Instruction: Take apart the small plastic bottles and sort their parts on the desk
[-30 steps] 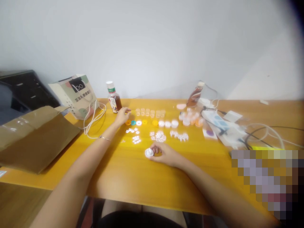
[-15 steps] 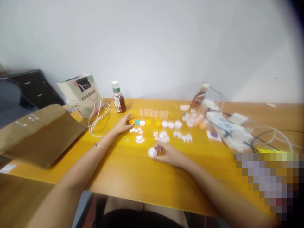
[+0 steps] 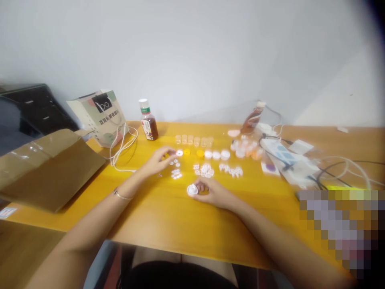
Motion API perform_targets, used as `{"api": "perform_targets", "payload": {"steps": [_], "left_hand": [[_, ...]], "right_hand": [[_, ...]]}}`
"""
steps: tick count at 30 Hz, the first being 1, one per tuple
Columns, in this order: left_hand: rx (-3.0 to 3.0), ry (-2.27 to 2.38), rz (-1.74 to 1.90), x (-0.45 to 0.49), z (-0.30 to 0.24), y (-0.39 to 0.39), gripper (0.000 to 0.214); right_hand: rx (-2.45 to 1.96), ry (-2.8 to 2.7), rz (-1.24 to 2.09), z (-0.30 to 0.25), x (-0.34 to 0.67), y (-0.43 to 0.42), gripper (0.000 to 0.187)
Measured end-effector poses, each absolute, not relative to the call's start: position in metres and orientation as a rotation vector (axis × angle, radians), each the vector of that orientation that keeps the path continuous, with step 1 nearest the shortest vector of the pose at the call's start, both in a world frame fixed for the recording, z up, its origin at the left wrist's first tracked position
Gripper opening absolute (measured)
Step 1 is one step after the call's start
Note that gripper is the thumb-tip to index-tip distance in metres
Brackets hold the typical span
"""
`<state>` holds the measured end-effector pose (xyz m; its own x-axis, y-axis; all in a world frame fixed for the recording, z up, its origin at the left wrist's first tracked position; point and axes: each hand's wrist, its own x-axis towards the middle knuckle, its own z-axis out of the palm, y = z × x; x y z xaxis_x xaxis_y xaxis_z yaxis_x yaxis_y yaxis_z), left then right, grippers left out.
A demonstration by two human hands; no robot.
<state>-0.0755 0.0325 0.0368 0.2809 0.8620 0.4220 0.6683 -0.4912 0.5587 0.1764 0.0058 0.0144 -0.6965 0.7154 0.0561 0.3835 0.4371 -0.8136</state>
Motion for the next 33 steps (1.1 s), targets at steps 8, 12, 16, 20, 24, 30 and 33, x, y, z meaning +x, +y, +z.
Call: {"api": "perform_targets", "payload": {"steps": [8, 12, 16, 20, 24, 30, 33], "left_hand": [[2.458, 0.845, 0.551, -0.022, 0.040, -0.020, 0.015], [2.509, 0.971, 0.596, -0.019, 0.027, -0.019, 0.012], [2.571, 1.094, 0.648, -0.017, 0.014, -0.024, 0.011], [2.620, 1.164, 0.839, -0.015, 0.003, -0.029, 0.011], [2.485, 1.235, 1.262, -0.009, 0.004, -0.032, 0.014], [2.352, 1.184, 1.202, -0.004, 0.015, -0.031, 0.013], [2.135, 1.290, 1.294, -0.007, 0.015, -0.026, 0.014]], "right_hand": [[-0.841, -2.332, 1.050, 0.012, 0.175, 0.008, 0.016], [-0.876, -2.302, 1.123, 0.012, 0.173, 0.004, 0.015], [-0.931, -2.245, 1.176, 0.013, 0.171, 0.000, 0.015], [-0.949, -2.240, 1.149, 0.012, 0.170, -0.002, 0.015], [-0.918, -2.300, 1.121, 0.013, 0.171, -0.001, 0.015], [-0.855, -2.408, 1.137, 0.022, 0.177, 0.002, 0.016], [-0.853, -2.432, 1.146, 0.025, 0.181, 0.002, 0.016]]}}
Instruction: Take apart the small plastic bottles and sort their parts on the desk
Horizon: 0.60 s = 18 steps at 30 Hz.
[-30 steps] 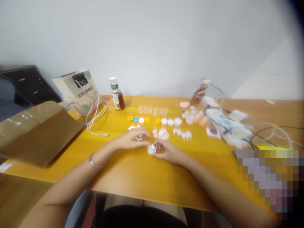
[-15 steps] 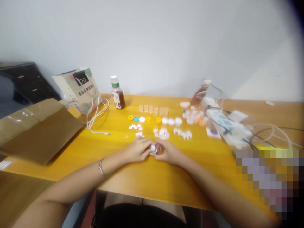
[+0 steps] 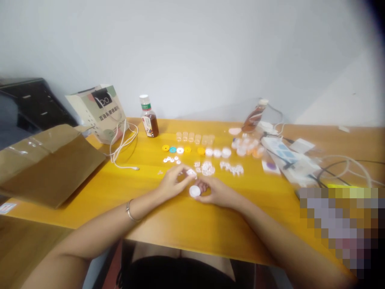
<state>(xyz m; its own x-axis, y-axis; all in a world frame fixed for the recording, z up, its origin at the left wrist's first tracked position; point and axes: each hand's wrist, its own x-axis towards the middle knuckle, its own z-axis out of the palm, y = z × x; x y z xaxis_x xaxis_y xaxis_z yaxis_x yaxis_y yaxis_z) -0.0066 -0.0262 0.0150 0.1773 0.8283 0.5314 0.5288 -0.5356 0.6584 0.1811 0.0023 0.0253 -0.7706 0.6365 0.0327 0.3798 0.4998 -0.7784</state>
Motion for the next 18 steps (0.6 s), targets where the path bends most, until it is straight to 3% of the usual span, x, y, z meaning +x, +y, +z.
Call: {"api": "perform_targets", "payload": {"steps": [6, 18], "left_hand": [[2.107, 1.265, 1.327, -0.006, 0.015, -0.028, 0.014], [2.124, 1.110, 1.436, -0.003, 0.019, -0.036, 0.021]], "right_hand": [[-0.938, -2.374, 1.099, 0.029, 0.183, 0.002, 0.038], [-0.751, -2.157, 0.752, 0.027, 0.180, -0.012, 0.015]]}}
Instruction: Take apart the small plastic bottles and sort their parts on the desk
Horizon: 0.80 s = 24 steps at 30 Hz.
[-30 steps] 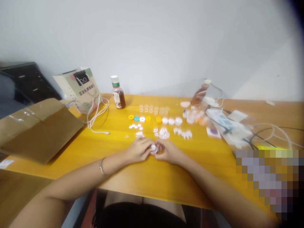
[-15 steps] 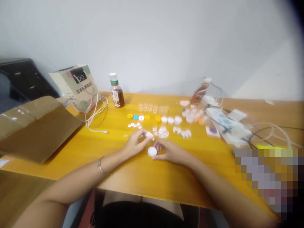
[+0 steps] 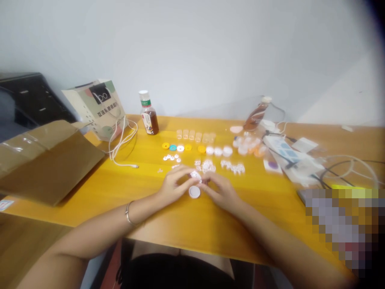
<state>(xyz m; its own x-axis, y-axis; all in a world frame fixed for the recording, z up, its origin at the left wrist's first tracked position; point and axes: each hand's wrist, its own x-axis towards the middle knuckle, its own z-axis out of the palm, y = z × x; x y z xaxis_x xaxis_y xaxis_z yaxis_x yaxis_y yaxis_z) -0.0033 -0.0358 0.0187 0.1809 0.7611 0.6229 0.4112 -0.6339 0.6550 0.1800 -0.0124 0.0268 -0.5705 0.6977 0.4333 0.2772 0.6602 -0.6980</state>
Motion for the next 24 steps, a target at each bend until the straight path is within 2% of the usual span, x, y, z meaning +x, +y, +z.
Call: {"api": "perform_targets", "payload": {"steps": [4, 12, 17, 24], "left_hand": [[2.059, 1.045, 1.458, 0.004, 0.029, -0.044, 0.026], [1.779, 0.994, 1.527, 0.022, 0.043, -0.055, 0.018], [1.867, 1.083, 1.560, 0.017, 0.038, -0.051, 0.014], [2.229, 1.097, 1.529, 0.003, 0.016, -0.035, 0.022]], "right_hand": [[-0.746, -2.111, 0.699, 0.026, 0.181, -0.013, 0.017], [-0.732, -2.076, 0.720, 0.031, 0.183, -0.024, 0.025], [-0.783, -2.057, 0.728, 0.031, 0.181, -0.021, 0.024], [-0.854, -1.894, 0.731, 0.034, 0.177, -0.015, 0.015]]}}
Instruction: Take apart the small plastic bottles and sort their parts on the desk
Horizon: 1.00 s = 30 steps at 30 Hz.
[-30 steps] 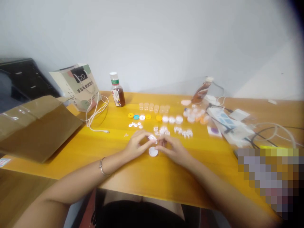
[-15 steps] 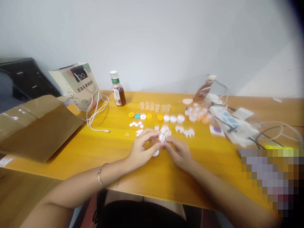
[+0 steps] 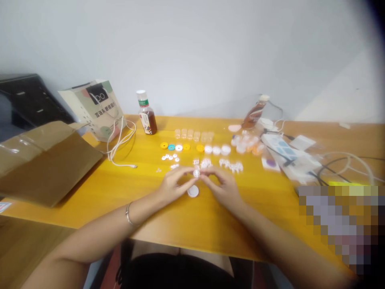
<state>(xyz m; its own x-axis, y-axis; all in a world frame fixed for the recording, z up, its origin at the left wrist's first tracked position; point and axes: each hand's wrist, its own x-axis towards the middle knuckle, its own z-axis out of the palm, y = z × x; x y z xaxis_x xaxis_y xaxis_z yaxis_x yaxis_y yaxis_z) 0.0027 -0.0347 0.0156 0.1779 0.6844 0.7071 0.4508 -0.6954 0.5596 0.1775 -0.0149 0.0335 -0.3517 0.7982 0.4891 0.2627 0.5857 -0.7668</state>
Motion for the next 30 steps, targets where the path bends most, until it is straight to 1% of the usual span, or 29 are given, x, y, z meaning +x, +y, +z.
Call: {"api": "perform_targets", "payload": {"steps": [4, 8, 16, 23, 30], "left_hand": [[2.446, 1.087, 1.420, -0.003, 0.011, -0.028, 0.026], [2.729, 1.130, 1.378, -0.009, 0.013, -0.025, 0.029], [3.024, 1.111, 1.326, -0.010, 0.014, -0.025, 0.025], [3.143, 1.154, 1.370, -0.010, 0.016, -0.023, 0.021], [3.240, 1.067, 1.354, -0.012, 0.012, -0.021, 0.022]], "right_hand": [[-0.845, -1.832, 0.788, 0.035, 0.176, -0.016, 0.014], [-0.831, -1.762, 0.922, 0.031, 0.174, -0.015, 0.013], [-0.848, -1.683, 1.076, 0.030, 0.172, -0.010, 0.012], [-0.846, -1.703, 1.092, 0.030, 0.173, -0.009, 0.011], [-0.862, -1.761, 0.977, 0.029, 0.174, -0.011, 0.015]]}}
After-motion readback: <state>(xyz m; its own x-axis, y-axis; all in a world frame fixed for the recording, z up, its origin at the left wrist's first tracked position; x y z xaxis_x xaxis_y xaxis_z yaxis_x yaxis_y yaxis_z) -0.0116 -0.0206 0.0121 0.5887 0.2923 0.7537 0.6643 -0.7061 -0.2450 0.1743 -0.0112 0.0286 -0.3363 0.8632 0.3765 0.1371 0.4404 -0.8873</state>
